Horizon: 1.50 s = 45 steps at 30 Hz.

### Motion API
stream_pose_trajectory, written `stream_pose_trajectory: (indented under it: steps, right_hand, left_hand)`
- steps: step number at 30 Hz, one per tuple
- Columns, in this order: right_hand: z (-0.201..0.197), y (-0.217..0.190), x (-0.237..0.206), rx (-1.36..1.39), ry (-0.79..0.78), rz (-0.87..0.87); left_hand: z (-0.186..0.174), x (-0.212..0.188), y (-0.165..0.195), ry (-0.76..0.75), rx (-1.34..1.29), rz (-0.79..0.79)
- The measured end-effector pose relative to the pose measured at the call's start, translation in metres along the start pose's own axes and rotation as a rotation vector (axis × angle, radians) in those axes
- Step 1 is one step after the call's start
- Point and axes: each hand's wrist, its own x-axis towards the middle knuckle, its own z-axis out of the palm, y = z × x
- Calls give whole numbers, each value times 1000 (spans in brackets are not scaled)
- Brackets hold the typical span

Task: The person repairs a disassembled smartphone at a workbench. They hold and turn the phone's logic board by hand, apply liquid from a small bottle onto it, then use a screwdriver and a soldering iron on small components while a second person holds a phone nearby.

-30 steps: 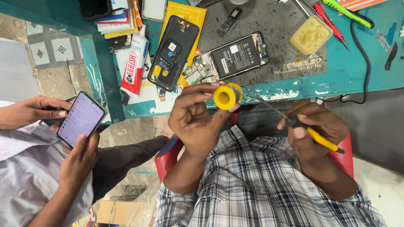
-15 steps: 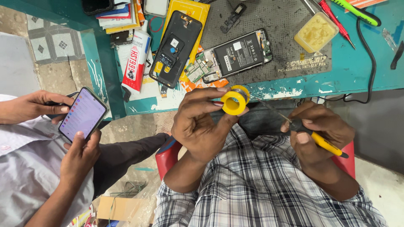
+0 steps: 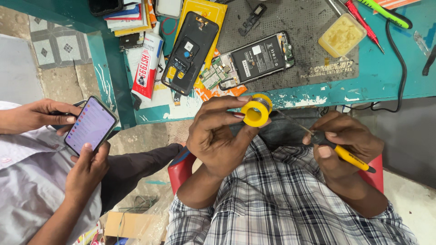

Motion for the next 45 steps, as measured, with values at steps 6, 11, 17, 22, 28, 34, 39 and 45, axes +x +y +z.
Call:
stream_pose_trajectory:
  steps: [6,11,17,22,28,34,39,45]
  right_hand:
    - [0,-3,1,-3,-4,4]
    - [3,-6,4,-5,11,10]
    - [6,-7,8,-1,15,-5]
    - [6,-7,8,-3,15,-8]
    - [6,-7,7,-3,12,5]
    - [5,-6,7,10,18,0]
    - [4,-5,6,-2,15,0]
    - [4,-5,5,8,14,-1]
  left_hand:
    - [1,0,1,-5,10,3]
    - [1,0,2,-7,9,3]
    - [1,-1,2,-13,10,6]
    - [1,0,2,-13,16,8]
    - [1,0,2,-12,14,6]
    - [0,0,2,-14,28,14]
    - [1,1,2,-14,8,14]
    - [0,1,3,-18,30,27]
